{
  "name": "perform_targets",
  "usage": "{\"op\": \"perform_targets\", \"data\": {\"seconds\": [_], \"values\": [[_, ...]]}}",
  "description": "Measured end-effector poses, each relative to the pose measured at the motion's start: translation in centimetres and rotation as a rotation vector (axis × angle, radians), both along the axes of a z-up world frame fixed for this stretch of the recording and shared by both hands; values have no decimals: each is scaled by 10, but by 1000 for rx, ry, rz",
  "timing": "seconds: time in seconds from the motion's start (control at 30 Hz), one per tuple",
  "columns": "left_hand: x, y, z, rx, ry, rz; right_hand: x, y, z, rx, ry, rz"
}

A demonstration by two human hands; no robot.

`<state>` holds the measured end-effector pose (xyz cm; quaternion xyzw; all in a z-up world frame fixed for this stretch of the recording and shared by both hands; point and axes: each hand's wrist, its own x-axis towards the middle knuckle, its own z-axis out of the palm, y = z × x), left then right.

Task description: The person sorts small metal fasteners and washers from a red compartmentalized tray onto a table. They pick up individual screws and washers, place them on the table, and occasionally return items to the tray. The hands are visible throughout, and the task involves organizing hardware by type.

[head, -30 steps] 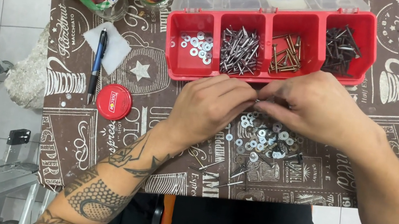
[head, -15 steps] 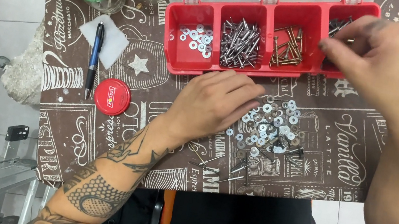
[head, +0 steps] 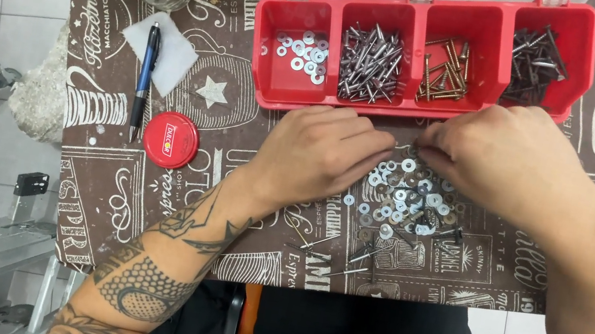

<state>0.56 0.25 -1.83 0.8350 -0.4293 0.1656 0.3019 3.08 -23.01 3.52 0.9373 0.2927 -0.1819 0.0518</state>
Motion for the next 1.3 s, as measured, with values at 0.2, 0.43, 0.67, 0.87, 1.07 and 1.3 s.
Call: {"op": "perform_targets", "data": {"seconds": [0.2, 0.43, 0.67, 0.87, 1.07, 1.3], "values": [[0, -1, -4, -34, 19, -7, -11, 2, -17, 18, -127, 36], [1, -1, -13, -56, 5, -1, -5, -27, -25, 404, -481, 3], [0, -1, -7, -33, 10, -27, 4, -26, -4, 437, -112, 93], [-1, 1, 2, -22, 5, -7, 1, -1, 3, -34, 368, 167], [-1, 2, 4, -24, 0, 4, -7, 9, -4, 9, 272, 253], [1, 2, 0, -88, -17, -11, -3, -4, -5, 400, 211, 81]]}}
